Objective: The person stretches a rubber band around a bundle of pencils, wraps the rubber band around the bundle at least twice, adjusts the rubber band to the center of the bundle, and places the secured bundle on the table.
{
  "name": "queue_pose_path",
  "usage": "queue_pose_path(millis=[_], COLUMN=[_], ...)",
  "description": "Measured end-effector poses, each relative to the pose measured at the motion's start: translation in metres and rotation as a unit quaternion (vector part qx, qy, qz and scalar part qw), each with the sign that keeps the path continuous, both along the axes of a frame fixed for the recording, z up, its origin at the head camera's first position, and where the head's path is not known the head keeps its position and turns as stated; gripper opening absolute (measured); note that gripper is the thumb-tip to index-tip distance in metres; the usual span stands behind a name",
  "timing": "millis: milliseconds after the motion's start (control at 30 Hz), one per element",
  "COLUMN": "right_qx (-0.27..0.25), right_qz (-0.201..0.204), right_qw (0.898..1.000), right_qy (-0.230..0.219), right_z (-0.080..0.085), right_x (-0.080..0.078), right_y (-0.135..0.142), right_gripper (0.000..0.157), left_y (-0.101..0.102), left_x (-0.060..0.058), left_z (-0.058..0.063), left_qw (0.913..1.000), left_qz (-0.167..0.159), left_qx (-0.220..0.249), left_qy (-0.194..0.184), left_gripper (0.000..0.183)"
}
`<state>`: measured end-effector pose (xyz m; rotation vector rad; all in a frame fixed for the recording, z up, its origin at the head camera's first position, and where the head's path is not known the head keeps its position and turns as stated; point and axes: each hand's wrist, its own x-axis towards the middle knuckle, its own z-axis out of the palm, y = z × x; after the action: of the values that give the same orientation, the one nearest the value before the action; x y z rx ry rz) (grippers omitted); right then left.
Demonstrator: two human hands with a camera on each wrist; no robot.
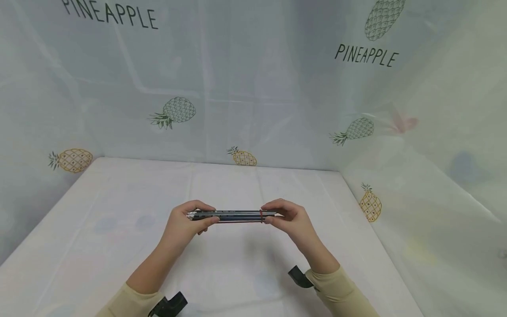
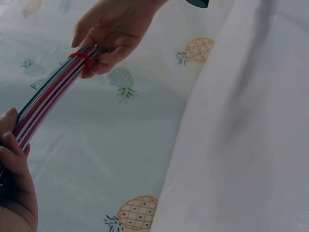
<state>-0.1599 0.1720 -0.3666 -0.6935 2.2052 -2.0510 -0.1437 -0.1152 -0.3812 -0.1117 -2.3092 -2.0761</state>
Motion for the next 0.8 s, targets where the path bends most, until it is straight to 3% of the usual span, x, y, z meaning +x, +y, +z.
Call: queue_pose_path(millis=[200, 567, 800], right_qx=[-0.015, 0.061, 0.068], right_qz=[-0.006, -0.023, -0.025], right_qw=[1.000, 0.996, 0.995], right_qy=[-0.011, -0.057, -0.063], right_z=[0.002, 0.000, 0.003], right_x=[0.000, -0.002, -0.001], right_y=[-0.002, -0.025, -0.024], right_gripper=[0.022, 0.022, 0.027], left_y=[0.003, 0.015, 0.014], left_x=[-0.001, -0.001, 0.003], left_z=[0.001, -0.005, -0.002], left_qw=[0.9997, 0.9982, 0.9998], left_qz=[-0.008, -0.026, 0.011], left_qx=[0.022, 0.054, -0.010], left_qy=[0.005, -0.004, 0.015], left_gripper=[0.030, 0.029, 0.030])
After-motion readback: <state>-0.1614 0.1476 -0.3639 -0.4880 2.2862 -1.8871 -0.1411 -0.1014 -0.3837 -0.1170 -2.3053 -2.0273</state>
